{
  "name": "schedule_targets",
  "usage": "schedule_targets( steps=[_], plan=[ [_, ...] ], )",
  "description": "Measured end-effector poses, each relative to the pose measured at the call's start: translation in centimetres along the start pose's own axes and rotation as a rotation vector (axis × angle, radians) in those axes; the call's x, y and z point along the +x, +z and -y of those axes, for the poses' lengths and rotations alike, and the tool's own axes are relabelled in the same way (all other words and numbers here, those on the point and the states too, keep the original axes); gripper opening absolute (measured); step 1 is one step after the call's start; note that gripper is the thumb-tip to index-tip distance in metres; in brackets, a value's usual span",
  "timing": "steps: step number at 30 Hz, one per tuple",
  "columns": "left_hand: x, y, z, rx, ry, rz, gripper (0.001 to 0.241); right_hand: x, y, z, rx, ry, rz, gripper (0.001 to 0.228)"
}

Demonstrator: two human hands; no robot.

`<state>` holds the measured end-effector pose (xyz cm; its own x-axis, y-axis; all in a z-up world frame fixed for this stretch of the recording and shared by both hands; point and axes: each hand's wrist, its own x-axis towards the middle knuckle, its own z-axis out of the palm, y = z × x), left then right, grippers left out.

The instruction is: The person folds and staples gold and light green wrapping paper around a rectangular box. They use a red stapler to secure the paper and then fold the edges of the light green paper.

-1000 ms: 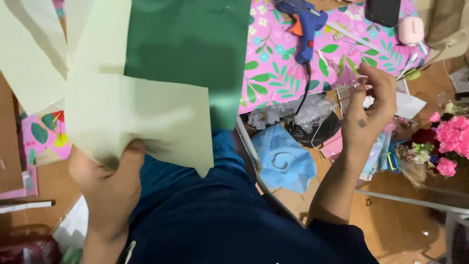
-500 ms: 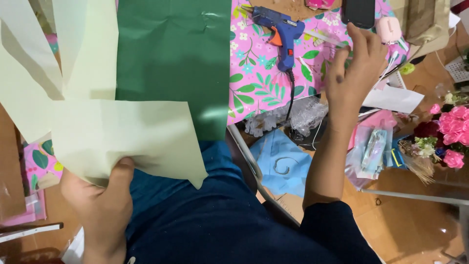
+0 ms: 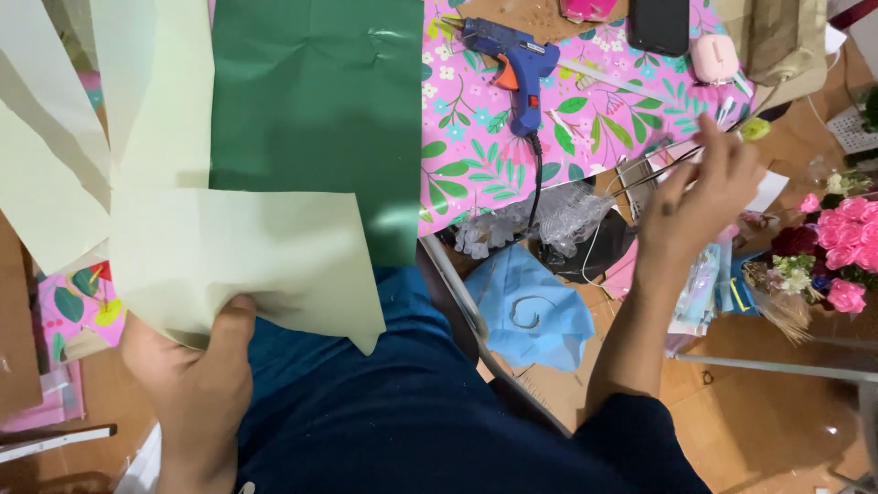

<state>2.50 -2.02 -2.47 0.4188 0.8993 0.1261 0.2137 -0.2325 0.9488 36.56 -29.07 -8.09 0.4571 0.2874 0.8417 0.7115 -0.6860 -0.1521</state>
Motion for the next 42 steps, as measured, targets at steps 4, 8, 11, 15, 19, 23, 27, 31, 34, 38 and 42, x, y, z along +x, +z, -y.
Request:
schedule_targets(
  steps=[4,8,11,15,19,23,27,31,34,38,42],
  plan=[
    [0.0,-0.1,0.5,0.03,0.157,0.049,0.043,-4.4,0.9,3.1,-0.119,0.068,0.174,0.066],
    [-0.1,-0.3,0.6,0.018,0.106,0.017,0.043,-3.4,0.3,4.1,-0.149,0.028,0.156,0.048],
    [-0.1,0.0,0.0,-0.054,0.121,0.043,0.042,-2.4,-0.2,3.7,-0.175,-0.038,0.13,0.046],
    [0.0,-0.2,0.1,-0.071,0.099,0.044,0.038,-2.0,-1.1,4.3,-0.123,-0.066,0.124,0.041],
    [0.2,-0.6,0.2,-0.052,0.087,0.054,0.035,-3.3,-0.7,3.5,-0.11,-0.027,0.081,0.033],
    [0.7,-0.9,1.2,-0.088,0.122,0.099,0.033,-2.9,-1.2,4.8,0.026,0.027,0.019,0.011],
    [0.9,-1.0,2.3,-0.276,0.171,0.205,0.031,0.7,-2.7,10.3,0.474,0.114,0.054,0.018],
    [0.5,-1.7,2.0,-0.37,0.199,0.415,0.027,4.4,-3.8,16.6,0.909,-0.088,0.401,0.011],
    [0.2,-2.2,1.7,-0.417,0.195,0.492,0.032,6.5,-4.3,21.1,1.085,-0.16,0.681,0.043],
    [0.2,-2.9,1.6,-0.452,0.087,0.578,0.03,4.9,-2.8,23.3,1.259,0.026,0.765,0.055],
    [0.4,-3.5,1.5,-0.437,0.117,0.501,0.023,3.7,-2.7,22.5,1.287,0.008,0.696,0.032]
  ],
)
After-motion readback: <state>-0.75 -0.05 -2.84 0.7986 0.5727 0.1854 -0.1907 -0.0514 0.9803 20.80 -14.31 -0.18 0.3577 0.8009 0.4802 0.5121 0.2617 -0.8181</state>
